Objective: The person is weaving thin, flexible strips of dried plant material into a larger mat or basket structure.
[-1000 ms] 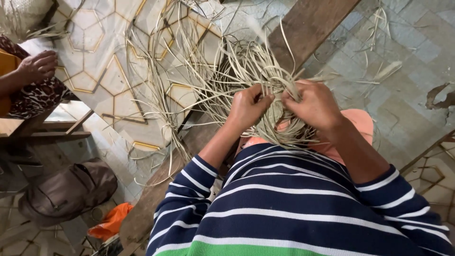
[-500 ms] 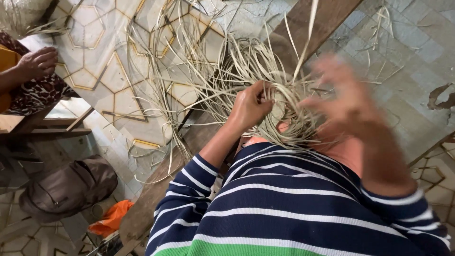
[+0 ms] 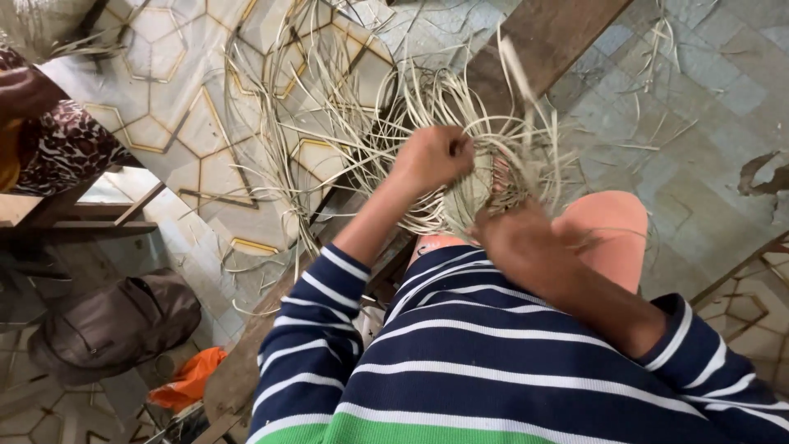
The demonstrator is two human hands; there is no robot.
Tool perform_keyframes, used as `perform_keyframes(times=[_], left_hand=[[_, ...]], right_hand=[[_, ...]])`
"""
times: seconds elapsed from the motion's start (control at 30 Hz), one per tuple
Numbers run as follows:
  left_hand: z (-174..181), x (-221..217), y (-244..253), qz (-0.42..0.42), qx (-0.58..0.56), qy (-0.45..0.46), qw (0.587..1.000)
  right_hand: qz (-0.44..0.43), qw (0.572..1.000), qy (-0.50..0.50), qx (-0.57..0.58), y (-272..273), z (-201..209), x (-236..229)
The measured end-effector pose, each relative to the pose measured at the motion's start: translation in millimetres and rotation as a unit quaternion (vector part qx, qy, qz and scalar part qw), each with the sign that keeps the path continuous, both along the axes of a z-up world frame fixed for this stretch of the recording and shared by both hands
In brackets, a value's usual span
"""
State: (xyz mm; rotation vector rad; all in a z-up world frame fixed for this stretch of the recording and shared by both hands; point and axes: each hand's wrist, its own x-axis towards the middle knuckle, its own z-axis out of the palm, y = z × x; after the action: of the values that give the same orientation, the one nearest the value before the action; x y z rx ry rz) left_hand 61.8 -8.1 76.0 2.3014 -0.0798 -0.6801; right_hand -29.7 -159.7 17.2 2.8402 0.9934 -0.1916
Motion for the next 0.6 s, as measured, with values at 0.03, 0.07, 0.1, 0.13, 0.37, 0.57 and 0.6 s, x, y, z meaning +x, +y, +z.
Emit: perform_keyframes(times=[0.03,0.07,0.1,0.13,0.37,0.57,0.6], left_hand=[[4.9,6.8,0.5,-0.003,0.027,0.029,0.999],[0.3,21.8,7.2,-0.004,0.027,0.027,0.999],[-4.2,37.1,13.5,0.002,0.036,-0.019,0.999],[-8.7,52.5,19.8,0.008,0.046,-0.066,0.997],[0.9,134.1,126.0,0.263,-0.133,-0.169,0.941],[-2.1,69.5,149.7,0.323,-0.317,-0.225,0.863],[-5.3,50.2,143.3,0.255,-0.255,-0.23,0.904]], right_hand=[[-0.03,0.972,0.232,-0.034,8.0,0.7,3.7],[-0.031,0.972,0.231,-0.035,10.0,-1.3,1.9],[-0.029,0.976,0.215,-0.02,11.7,-3.2,0.2],[-0.027,0.979,0.2,-0.005,13.5,-5.1,-1.3],[-0.016,0.98,-0.022,0.198,0.5,-48.7,-21.6],[-0.036,0.979,0.005,0.2,1.9,-41.7,-12.8],[-0.023,0.978,-0.008,0.206,1.7,-42.7,-11.0]])
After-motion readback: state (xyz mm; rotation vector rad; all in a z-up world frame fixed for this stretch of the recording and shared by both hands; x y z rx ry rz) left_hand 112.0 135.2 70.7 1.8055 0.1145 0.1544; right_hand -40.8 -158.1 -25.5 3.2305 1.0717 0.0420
